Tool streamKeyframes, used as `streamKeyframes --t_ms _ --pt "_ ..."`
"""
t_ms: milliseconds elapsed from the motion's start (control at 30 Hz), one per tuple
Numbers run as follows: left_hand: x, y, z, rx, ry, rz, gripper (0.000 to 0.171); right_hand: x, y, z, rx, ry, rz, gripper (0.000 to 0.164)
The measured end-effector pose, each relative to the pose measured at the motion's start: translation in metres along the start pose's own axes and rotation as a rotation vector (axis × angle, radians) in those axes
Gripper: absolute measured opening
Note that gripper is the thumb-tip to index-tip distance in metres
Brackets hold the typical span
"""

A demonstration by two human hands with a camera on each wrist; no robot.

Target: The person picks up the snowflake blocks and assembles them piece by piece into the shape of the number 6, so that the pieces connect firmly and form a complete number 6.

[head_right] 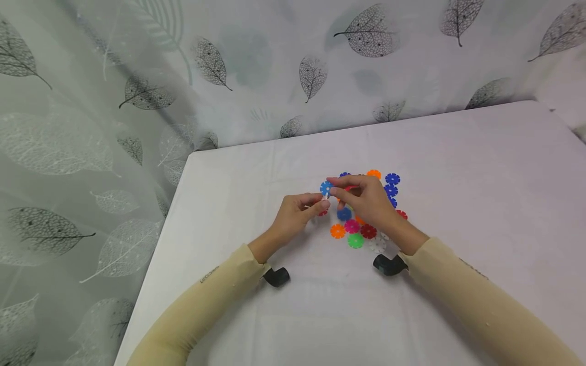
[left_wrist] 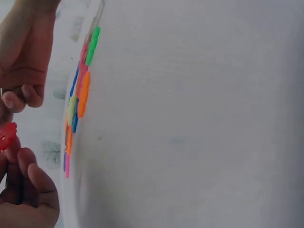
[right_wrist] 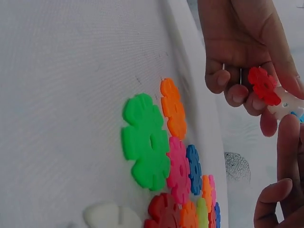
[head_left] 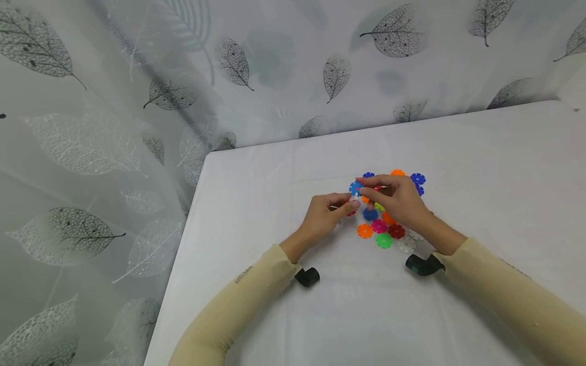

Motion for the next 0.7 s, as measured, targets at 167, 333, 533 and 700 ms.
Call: streamKeyframes --t_ms 167,333,533,700 --pt "-0.001 0.003 0.008 0.029 0.031 -0.028 0.037 0.003 0.003 0.003 -0.053 0.031 -0.07 0.033" --pt "-0.001 0.002 0.01 0.068 0.028 0.009 0.046 0.006 0.005 0.006 -0.042 0.039 -0.11 0.035" --pt "0.0 -0.002 0.007 0.091 0.01 0.046 0.051 0.007 -0.005 0.008 0.088 0.064 -0.057 0.041" --pt "0.001 -0.007 0.002 0.126 -0.027 0.075 0.048 0.005 -0.033 0.007 0.109 0.08 0.124 0.046"
Point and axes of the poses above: each hand's wrist, its own x-axis away from the middle knuckle, its own y-axis out of the palm, z = x × y, the point moved 9 cm from there along -x, towards the middle knuckle, and after that the axes turned 5 degrees about x, right-handed, at the moved point
